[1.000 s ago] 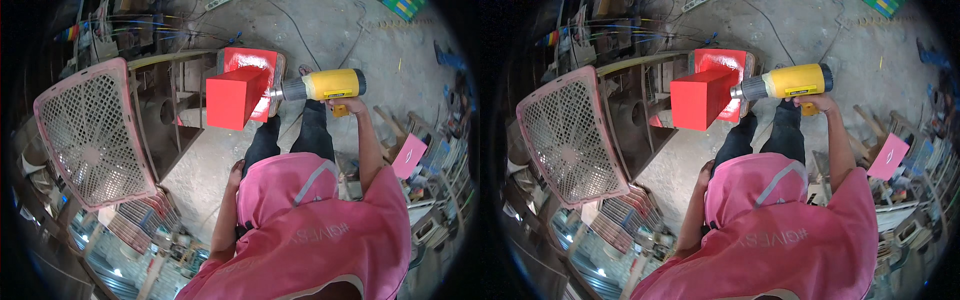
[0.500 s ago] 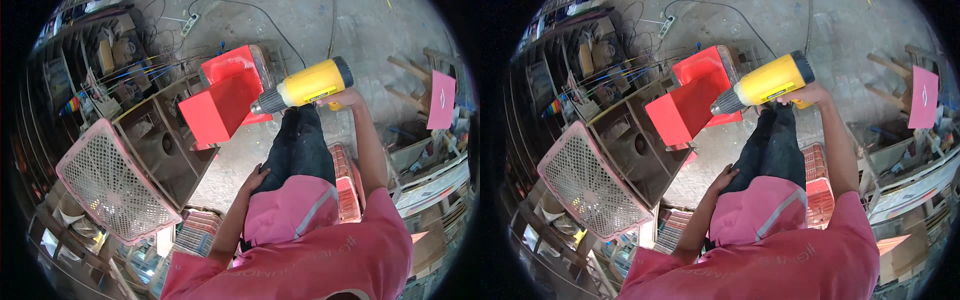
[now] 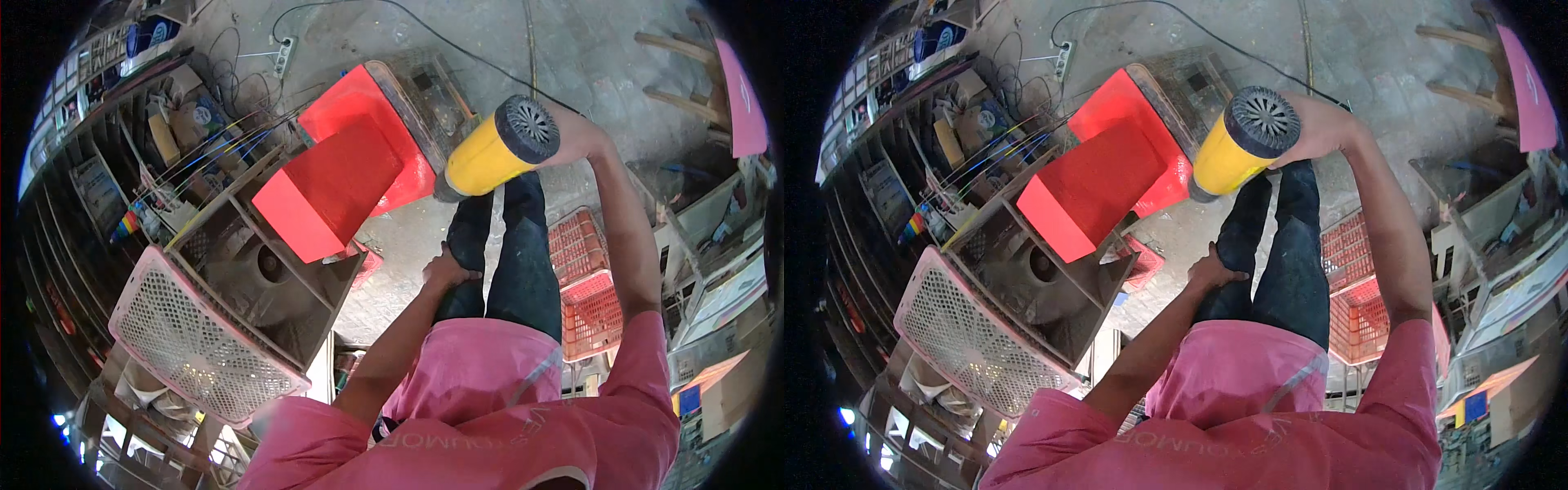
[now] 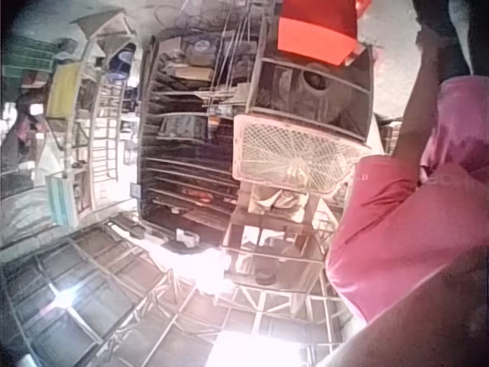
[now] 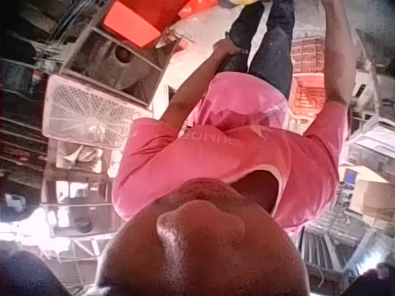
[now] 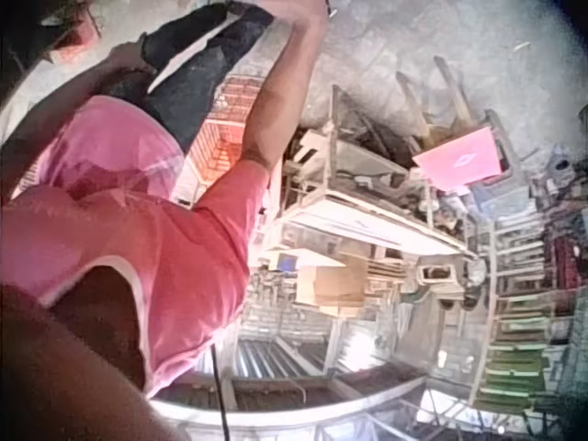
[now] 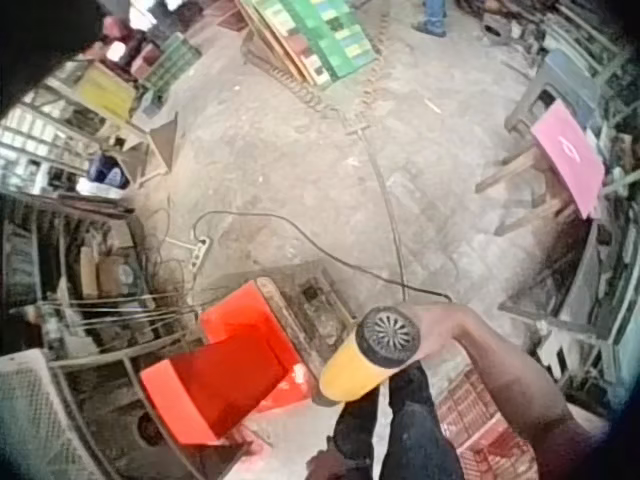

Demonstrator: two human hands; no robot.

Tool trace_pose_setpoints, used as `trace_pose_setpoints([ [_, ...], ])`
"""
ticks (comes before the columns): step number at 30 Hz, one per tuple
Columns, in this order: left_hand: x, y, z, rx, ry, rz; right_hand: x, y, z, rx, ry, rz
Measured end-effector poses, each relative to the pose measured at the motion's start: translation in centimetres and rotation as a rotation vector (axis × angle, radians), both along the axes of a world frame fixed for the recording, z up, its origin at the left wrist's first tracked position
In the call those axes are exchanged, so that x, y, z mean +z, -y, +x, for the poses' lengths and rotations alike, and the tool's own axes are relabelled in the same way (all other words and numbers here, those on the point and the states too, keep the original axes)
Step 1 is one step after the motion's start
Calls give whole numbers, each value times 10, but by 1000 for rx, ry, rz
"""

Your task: The person uses a yellow heat gun to dry a red plastic crate placed on a wooden stool. They hold the heat gun in their right hand and direct the airflow onto the crate's surfaces, occasionally rotating the crate with their left hand to access different sides.

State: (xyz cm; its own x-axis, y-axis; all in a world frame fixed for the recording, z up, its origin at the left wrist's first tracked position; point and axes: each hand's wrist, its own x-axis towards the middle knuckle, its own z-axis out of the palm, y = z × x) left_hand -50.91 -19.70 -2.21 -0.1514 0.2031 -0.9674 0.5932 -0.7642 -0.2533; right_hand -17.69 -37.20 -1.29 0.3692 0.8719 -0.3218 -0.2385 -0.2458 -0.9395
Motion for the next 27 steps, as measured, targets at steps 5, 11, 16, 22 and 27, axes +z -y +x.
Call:
trace_pose_setpoints([
  [5, -9, -6, -15, -78, 12, -34, -17, -14, -35, -391, -24, -106],
  [11, -8, -13, -30, -126, 26, -52, 4, -7, -36, -184, -138, -162],
  [16, -12, -16, -51, -156, 44, -70, 12, 8, -51, -121, 183, -72],
  [22, -18, -15, -76, -193, 55, -78, 3, -36, -71, -508, 188, -82],
  [27, -19, -13, -82, -212, 66, -89, 16, -11, -59, -226, 152, -29],
])
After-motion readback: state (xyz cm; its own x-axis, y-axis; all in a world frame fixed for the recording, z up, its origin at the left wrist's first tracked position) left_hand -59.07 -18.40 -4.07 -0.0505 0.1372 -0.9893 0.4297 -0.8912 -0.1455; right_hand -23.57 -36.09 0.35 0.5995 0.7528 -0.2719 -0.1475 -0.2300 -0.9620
